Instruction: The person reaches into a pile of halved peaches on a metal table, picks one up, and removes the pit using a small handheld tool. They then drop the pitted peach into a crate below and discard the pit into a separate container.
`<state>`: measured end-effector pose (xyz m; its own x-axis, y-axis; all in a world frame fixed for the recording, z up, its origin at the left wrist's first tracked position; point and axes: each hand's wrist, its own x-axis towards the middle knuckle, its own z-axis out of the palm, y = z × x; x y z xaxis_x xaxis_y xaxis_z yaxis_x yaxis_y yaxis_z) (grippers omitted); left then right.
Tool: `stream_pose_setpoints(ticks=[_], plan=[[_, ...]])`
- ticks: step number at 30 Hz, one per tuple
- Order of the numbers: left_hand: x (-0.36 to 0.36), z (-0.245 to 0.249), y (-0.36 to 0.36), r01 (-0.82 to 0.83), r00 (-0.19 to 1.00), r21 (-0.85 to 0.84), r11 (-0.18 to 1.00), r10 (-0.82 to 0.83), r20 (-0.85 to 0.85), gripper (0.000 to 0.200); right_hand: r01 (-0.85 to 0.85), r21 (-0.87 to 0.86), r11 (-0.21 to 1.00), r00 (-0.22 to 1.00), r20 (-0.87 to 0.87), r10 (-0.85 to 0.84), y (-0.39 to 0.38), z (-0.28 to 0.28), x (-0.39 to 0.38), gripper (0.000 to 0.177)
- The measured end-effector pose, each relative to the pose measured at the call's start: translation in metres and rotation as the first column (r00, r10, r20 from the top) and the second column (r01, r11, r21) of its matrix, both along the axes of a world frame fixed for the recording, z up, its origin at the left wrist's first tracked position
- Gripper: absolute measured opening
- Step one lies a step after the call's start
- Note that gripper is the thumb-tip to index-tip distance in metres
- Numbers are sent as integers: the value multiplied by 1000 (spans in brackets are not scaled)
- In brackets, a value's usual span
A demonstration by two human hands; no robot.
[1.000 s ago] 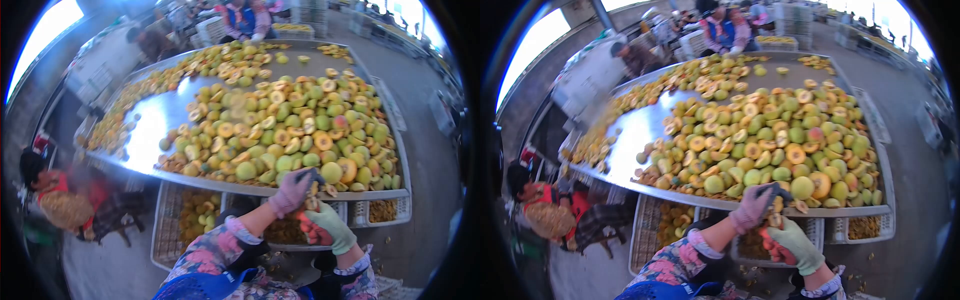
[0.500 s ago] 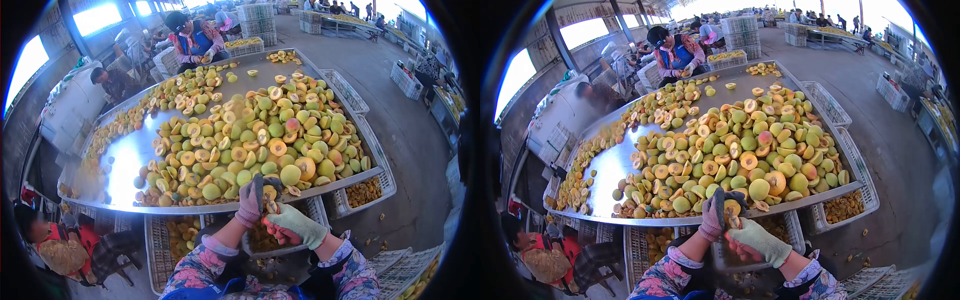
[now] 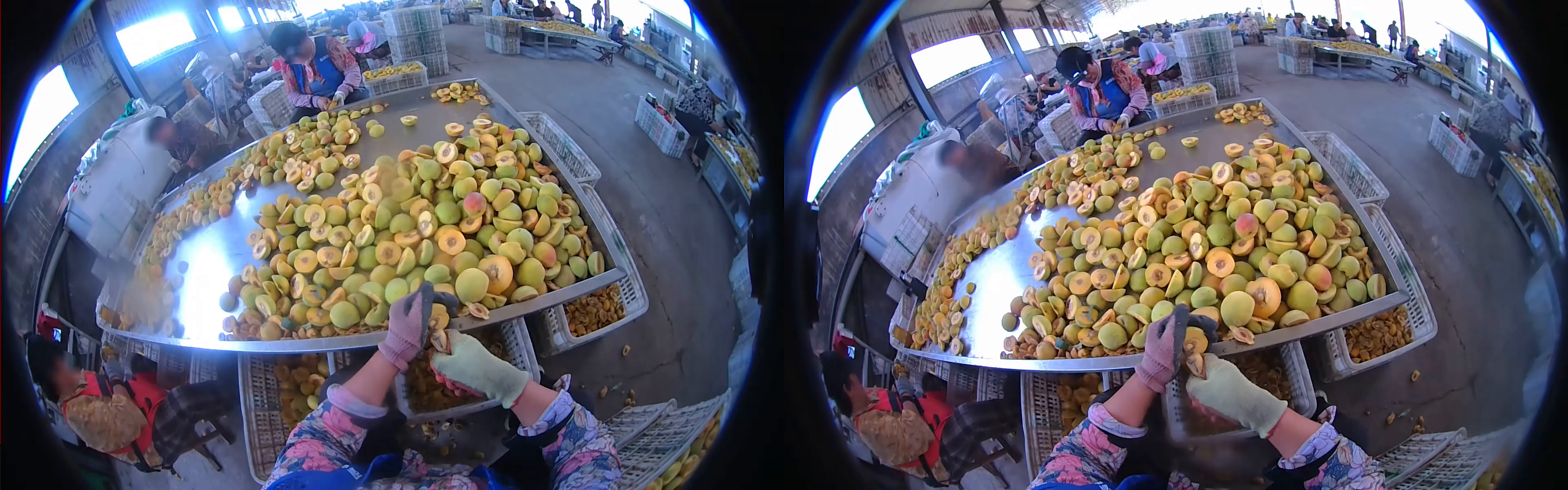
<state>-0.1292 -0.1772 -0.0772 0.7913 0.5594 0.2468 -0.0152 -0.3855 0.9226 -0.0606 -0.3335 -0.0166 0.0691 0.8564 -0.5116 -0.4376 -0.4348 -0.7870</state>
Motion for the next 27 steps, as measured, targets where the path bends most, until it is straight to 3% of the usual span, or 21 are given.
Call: stream_pose_setpoints(ticks=[1,2,3,4,5,6,7,8,10,12,14,15,17,20,21,22,23,25,26,27], plan=[[2,5,4,1,1000,0,1000,-1,-1,24,1,-16,1000,985,174,1,0,-1,-4,20],[4,11,10,91,993,-393,915,-112,-32,24,6,-32,999,939,344,5,0,-1,-6,20],[2,14,11,139,974,-727,673,-224,-21,24,6,-36,999,940,342,7,0,-2,-5,20],[-3,19,3,169,981,-361,917,-190,-26,25,-18,-41,999,962,271,29,1,-2,-4,21],[-3,21,0,164,982,-363,917,-187,-27,25,-42,-40,998,978,202,49,3,-1,-2,21],[-2,22,-2,119,992,-355,927,-122,14,34,-44,-40,998,978,201,51,4,0,0,21],[-1,24,-4,74,997,-349,934,-58,56,49,-48,-52,997,994,91,53,4,2,2,21],[-2,26,-4,74,997,-348,934,-58,56,49,-52,-65,997,999,-21,51,3,2,4,21],[-3,30,-4,87,995,-536,839,-43,94,50,-56,-56,997,991,-124,49,1,2,5,21],[-4,30,-6,97,992,-516,851,-44,114,50,-59,-47,997,973,-226,47,0,-1,6,21],[-4,27,-7,106,990,-497,861,-44,134,50,-111,37,993,889,-444,116,0,-7,6,21],[-3,23,-6,121,985,-511,851,-38,169,50,-111,37,993,889,-444,116,0,-8,5,21],[-5,31,-7,136,978,-523,841,-30,206,51,-71,83,994,774,-624,107,0,-9,4,19],[-9,36,-3,212,973,-640,738,-99,207,49,-82,127,988,777,-612,143,-2,-9,3,20],[-7,19,6,156,961,-156,975,-113,252,47,-80,127,989,778,-613,142,-2,-10,3,20],[-7,7,10,37,948,370,928,-150,281,46,-89,115,989,785,-603,141,-2,-11,2,20],[-10,1,11,45,945,366,929,-158,285,46,-92,100,991,797,-589,133,-3,-11,2,20],[-15,-5,12,-93,967,601,794,-71,243,43,-120,111,987,789,-592,163,-6,-13,6,19],[-15,29,-2,285,941,-144,948,-248,231,43,-164,131,978,771,-601,210,-8,-14,7,19],[-14,30,0,302,935,-146,942,-263,237,43,-148,127,981,778,-597,195,-9,-16,9,19]])
